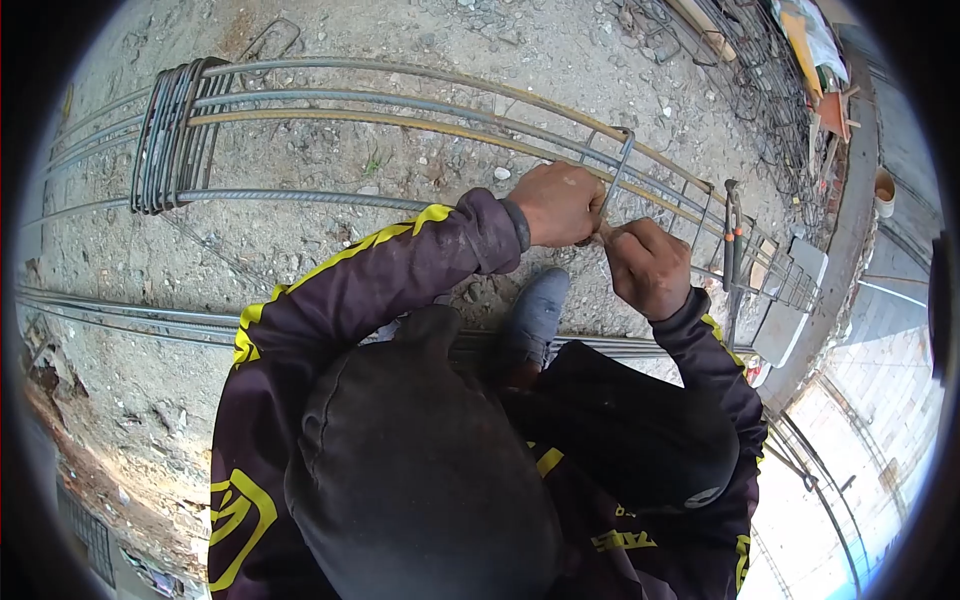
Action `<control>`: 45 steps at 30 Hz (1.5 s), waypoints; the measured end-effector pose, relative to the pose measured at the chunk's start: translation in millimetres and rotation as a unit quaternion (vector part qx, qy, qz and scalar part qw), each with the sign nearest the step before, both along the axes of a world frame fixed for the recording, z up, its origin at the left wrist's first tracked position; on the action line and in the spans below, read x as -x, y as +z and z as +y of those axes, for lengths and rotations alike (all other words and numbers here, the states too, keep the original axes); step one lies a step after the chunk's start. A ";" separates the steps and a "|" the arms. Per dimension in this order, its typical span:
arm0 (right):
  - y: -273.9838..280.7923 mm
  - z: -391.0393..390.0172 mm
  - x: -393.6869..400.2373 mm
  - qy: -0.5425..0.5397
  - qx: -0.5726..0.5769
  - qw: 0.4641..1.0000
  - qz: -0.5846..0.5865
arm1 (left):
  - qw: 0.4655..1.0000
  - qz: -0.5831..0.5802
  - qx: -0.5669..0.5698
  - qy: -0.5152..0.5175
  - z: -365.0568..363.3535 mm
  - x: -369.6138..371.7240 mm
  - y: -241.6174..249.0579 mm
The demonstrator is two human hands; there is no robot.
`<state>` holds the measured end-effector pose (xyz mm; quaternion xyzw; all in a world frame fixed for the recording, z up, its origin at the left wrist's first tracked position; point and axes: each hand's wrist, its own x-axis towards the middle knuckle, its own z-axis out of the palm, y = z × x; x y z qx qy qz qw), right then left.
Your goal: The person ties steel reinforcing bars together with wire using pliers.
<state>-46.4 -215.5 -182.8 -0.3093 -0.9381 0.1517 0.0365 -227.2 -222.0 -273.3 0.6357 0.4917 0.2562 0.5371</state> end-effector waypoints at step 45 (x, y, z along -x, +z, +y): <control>110.5 -3.4 -71.4 -0.386 0.511 0.747 -0.179 | 0.999 0.005 0.038 0.034 -3.5 0.8 9.7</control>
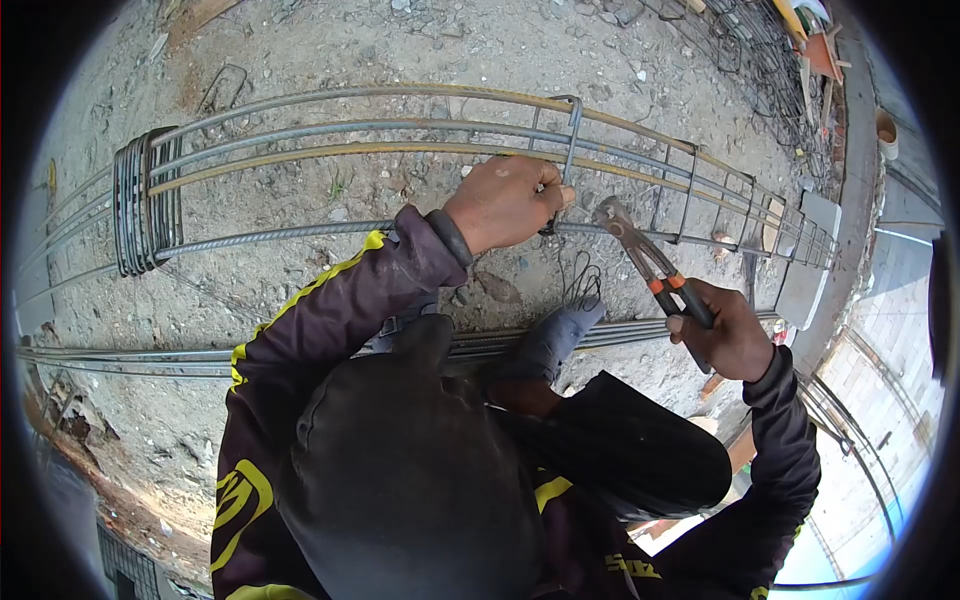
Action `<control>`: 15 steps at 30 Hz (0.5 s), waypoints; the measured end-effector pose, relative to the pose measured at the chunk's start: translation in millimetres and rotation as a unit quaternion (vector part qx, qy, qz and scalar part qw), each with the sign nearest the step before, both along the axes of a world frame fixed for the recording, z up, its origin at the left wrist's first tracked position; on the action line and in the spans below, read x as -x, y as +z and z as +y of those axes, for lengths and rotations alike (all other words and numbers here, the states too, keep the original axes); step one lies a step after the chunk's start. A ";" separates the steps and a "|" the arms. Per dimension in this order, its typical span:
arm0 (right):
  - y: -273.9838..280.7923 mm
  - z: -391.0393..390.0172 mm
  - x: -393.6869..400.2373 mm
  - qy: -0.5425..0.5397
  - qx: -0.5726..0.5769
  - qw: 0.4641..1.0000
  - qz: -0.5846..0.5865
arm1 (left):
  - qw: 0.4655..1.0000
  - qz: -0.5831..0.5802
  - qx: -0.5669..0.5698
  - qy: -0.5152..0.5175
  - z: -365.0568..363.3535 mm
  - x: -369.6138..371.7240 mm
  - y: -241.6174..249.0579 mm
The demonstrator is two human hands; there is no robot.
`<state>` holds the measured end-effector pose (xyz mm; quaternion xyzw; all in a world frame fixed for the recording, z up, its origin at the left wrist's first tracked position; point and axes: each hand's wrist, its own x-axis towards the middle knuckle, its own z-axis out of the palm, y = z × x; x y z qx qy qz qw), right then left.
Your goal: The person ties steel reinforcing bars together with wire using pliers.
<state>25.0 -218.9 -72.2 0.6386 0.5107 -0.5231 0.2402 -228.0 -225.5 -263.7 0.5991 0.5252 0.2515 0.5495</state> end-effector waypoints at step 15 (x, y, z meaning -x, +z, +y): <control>6.3 -2.7 52.7 0.270 -0.043 0.959 -0.071 | 1.000 0.012 -0.012 -0.006 -0.8 -1.4 -3.2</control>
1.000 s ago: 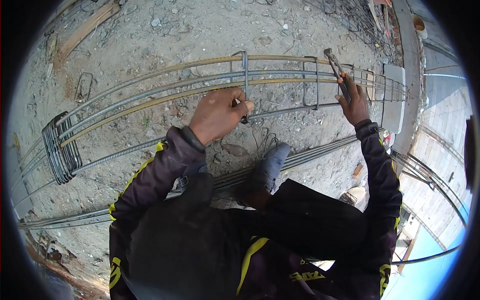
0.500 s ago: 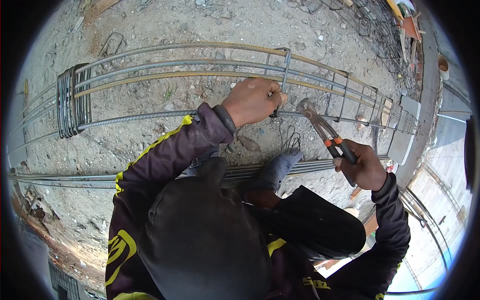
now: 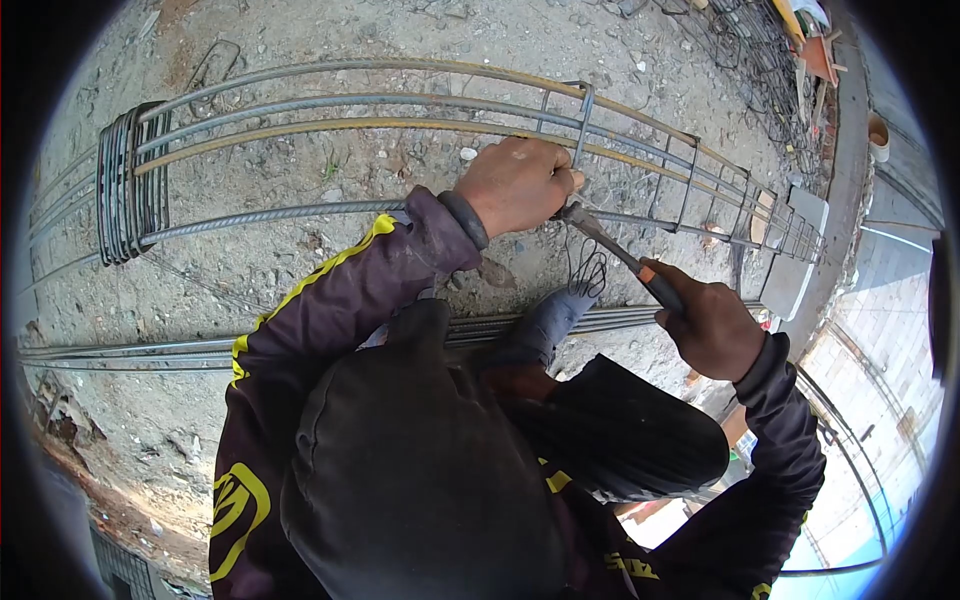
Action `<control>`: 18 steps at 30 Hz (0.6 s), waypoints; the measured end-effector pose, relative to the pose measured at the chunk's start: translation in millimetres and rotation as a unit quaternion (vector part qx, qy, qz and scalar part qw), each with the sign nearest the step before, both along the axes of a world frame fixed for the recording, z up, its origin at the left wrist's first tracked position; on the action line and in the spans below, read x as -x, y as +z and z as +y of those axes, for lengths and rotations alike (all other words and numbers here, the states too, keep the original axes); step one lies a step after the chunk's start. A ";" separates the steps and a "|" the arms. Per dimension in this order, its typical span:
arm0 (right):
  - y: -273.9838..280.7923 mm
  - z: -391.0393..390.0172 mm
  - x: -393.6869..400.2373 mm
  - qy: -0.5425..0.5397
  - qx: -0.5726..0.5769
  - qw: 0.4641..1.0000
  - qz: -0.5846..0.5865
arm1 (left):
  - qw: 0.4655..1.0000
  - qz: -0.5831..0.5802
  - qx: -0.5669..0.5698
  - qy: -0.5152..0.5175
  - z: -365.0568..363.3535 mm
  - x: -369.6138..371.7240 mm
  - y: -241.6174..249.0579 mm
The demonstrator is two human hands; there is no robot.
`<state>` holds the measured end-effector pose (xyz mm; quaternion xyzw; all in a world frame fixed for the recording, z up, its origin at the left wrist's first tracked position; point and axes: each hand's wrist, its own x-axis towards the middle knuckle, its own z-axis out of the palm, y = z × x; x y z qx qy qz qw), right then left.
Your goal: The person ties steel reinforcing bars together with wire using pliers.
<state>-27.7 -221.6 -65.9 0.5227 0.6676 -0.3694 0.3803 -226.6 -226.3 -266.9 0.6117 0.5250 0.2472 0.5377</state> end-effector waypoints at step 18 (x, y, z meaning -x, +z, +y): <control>13.4 24.5 33.6 0.066 0.084 0.993 -0.044 | 0.997 -0.008 -0.060 0.039 -4.0 -6.3 -8.8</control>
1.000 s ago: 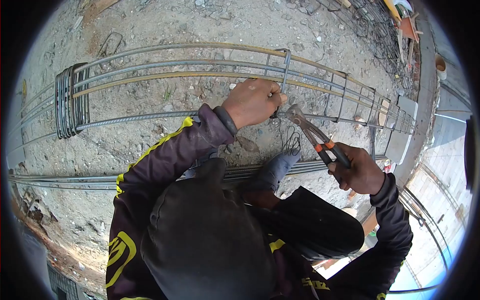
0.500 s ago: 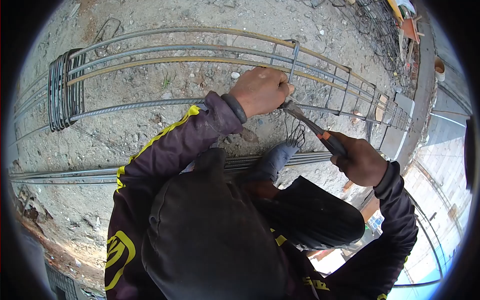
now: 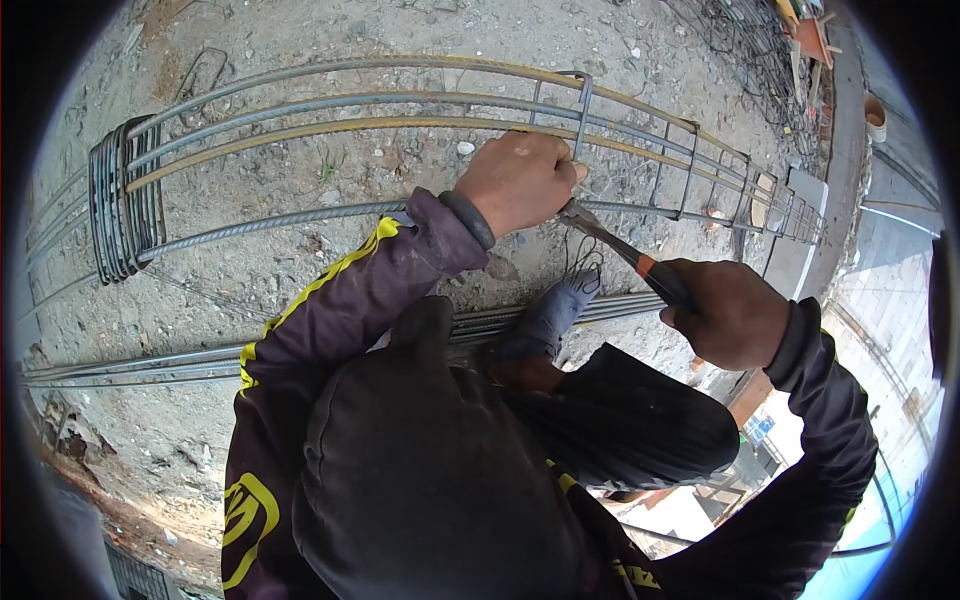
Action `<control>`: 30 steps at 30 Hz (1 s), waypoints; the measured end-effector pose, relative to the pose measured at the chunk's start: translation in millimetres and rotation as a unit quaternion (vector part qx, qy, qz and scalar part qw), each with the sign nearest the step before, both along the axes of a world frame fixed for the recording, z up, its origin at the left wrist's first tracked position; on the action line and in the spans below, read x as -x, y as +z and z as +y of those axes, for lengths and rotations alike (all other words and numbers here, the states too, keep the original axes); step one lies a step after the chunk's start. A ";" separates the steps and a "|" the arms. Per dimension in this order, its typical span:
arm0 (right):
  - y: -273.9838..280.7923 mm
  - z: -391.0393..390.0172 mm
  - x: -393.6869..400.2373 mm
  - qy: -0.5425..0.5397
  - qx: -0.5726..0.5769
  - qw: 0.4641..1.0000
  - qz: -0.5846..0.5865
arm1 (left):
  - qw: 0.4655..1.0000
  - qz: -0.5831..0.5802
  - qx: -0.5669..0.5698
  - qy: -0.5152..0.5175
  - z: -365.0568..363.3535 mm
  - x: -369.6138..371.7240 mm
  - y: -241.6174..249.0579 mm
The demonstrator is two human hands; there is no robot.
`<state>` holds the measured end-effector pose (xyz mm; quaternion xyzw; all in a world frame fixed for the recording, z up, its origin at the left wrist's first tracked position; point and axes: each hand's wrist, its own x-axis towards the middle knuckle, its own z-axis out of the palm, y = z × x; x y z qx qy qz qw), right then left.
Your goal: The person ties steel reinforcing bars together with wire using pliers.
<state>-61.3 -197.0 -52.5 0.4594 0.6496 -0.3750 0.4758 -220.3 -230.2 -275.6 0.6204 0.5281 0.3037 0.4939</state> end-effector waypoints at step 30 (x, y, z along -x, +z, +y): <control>-175.5 -214.7 -17.6 -0.480 -0.297 0.768 0.303 | 0.996 0.044 0.068 0.025 -1.1 -13.8 28.3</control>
